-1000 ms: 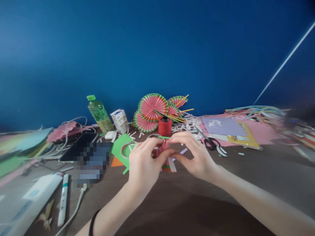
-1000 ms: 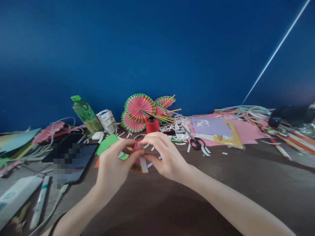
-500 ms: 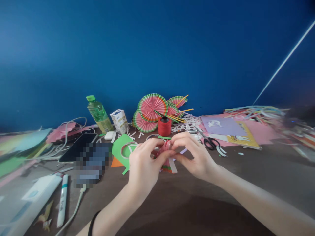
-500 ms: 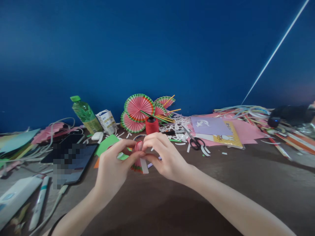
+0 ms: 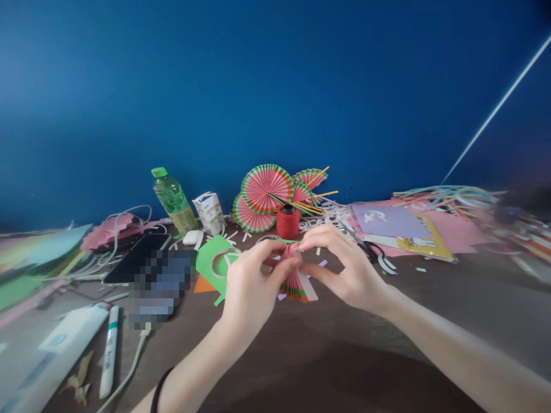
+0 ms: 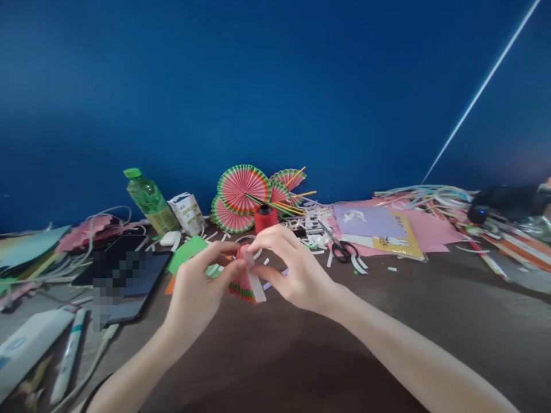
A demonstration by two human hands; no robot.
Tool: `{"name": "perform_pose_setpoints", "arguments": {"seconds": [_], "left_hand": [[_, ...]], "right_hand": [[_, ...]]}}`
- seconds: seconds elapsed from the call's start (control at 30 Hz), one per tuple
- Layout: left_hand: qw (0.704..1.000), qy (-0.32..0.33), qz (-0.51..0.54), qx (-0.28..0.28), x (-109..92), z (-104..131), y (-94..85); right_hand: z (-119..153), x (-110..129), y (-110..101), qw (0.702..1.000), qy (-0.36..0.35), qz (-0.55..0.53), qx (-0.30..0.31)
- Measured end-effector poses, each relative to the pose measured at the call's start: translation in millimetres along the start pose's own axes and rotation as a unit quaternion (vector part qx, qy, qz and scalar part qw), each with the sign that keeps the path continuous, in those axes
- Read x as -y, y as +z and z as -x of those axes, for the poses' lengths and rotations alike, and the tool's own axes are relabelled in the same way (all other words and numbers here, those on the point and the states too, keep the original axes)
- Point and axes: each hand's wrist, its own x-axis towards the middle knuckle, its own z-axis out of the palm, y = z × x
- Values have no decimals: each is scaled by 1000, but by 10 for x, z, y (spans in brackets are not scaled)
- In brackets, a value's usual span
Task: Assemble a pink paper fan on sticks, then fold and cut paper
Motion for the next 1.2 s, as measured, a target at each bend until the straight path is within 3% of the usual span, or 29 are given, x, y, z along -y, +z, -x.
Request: {"name": "perform_pose_setpoints", "arguments": {"seconds": [0.17, 0.57, 0.83, 0.93, 1.2], "left_hand": [[999, -7, 38, 28, 12, -13, -18], [989, 103, -109, 9, 58, -6, 3], [983, 135, -122, 6, 57, -2, 19], [987, 114, -115, 12, 69, -11, 22], [997, -54, 56, 5, 303, -204, -99]], "right_hand": [[-26, -7, -46, 1000, 12, -8, 12], [-38, 7, -56, 998, 49, -31, 10], [-41, -10, -76, 997, 62, -37, 33], [-39, -10, -85, 997, 64, -9, 45], [-66, 0, -167, 986, 98, -6, 135]]}}
